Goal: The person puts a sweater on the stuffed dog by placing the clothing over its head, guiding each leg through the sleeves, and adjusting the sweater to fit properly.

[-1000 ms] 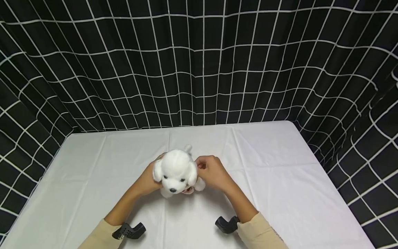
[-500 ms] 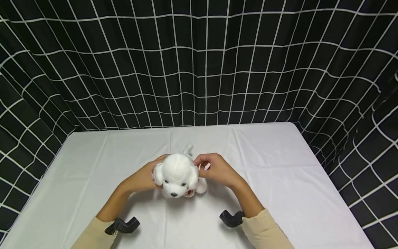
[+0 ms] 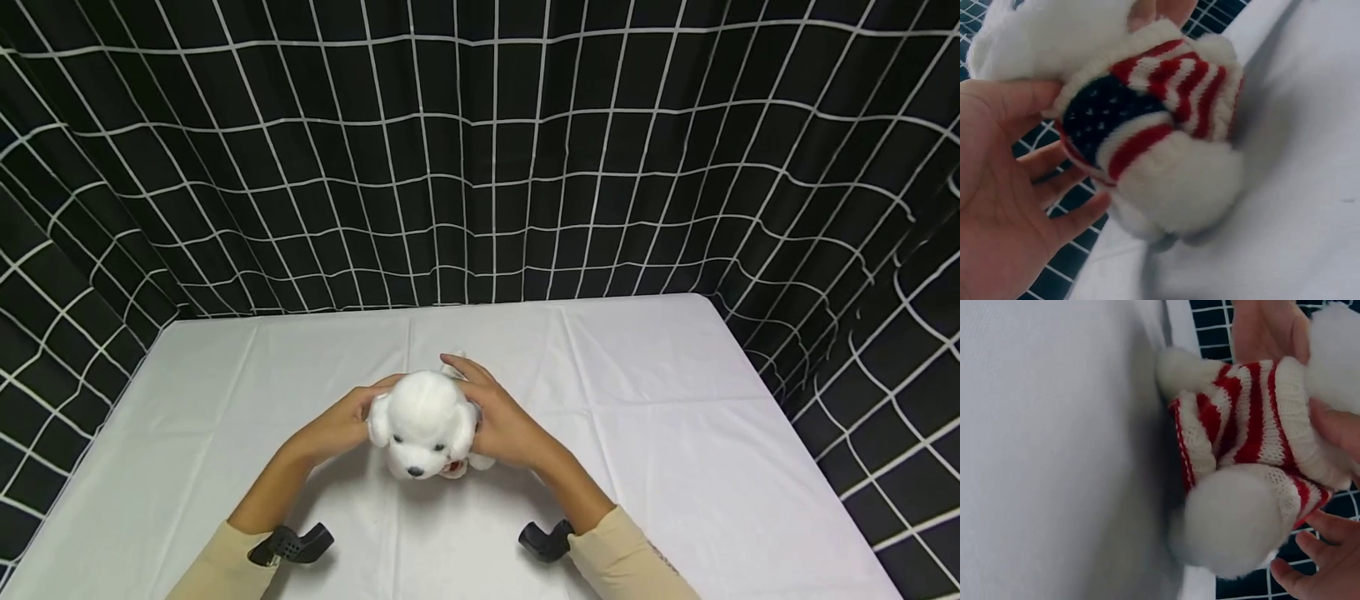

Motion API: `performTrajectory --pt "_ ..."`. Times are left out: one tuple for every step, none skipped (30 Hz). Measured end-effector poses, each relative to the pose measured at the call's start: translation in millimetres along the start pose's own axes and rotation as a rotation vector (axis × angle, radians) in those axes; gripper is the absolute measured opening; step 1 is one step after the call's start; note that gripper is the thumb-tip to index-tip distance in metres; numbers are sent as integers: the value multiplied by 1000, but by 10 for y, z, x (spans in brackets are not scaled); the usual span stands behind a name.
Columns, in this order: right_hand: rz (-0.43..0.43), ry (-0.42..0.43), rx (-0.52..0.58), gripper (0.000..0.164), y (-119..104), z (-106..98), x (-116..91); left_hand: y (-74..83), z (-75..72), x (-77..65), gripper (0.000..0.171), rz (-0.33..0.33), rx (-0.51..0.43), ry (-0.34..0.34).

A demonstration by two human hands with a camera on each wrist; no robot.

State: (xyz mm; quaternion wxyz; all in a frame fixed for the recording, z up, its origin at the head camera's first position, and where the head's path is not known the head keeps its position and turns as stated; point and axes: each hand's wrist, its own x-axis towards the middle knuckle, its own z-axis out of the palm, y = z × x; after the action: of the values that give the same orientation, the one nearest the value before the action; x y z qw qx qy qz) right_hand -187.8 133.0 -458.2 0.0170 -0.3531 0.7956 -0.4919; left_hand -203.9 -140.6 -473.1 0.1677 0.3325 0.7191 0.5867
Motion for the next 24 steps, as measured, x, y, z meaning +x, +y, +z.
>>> performTrajectory --pt "2 -5 9 61 4 5 3 7 -16 -3 43 -4 -4 -13" --pt "5 -11 21 62 9 8 5 17 -34 -5 41 -15 -7 -22" --pt "8 -19 31 63 14 10 8 24 -53 -5 40 -29 -14 -25" --pt "10 -29 42 63 15 7 12 28 -70 0 39 -44 -25 -20" --pt "12 -37 44 64 21 4 14 31 -85 7 38 -65 -35 -4" --pt "13 -46 43 64 30 -1 19 33 -93 26 37 -79 -41 23" --pt "11 -52 43 64 38 -7 24 32 -98 52 36 -92 -35 61" --pt "9 -58 43 63 45 -12 29 27 -96 84 35 -110 -24 102" --pt "6 -64 43 62 49 -18 36 11 -91 122 34 -118 -5 141" --pt "6 -69 43 61 54 -24 40 3 -81 163 32 -125 25 177" --pt "8 -72 45 60 59 -28 44 -5 -69 203 30 -128 62 209" --pt "11 -75 51 59 62 -32 47 -7 -57 240 28 -128 102 234" --pt "18 -76 60 59 62 -35 48 -15 -46 270 27 -129 143 251" --pt "28 -76 67 60 62 -36 45 -23 -35 298 26 -132 170 259" --pt "37 -76 79 60 61 -36 42 -23 -24 319 24 -131 196 266" --pt "44 -73 91 61 61 -37 36 -12 -14 336 23 -133 211 269" --pt "49 -70 102 62 61 -33 31 -8 -6 348 21 -131 224 272" --pt "52 -65 109 64 61 -28 26 1 2 358 19 -136 236 274" --pt "55 -59 114 66 58 -22 22 9 10 367 18 -141 245 276" --pt "55 -52 113 68 57 -12 21 16 17 375 17 -146 248 277" --pt "54 -43 105 70 51 -1 22 23 23 378 16 -143 251 278" --pt "54 -33 90 72 44 10 23 24 28 383 16 -140 250 278" --pt "53 -23 74 73 40 25 27 24 33 386 16 -133 254 278" --pt "51 -14 60 73 37 38 31 21 37 393 17 -126 252 278"
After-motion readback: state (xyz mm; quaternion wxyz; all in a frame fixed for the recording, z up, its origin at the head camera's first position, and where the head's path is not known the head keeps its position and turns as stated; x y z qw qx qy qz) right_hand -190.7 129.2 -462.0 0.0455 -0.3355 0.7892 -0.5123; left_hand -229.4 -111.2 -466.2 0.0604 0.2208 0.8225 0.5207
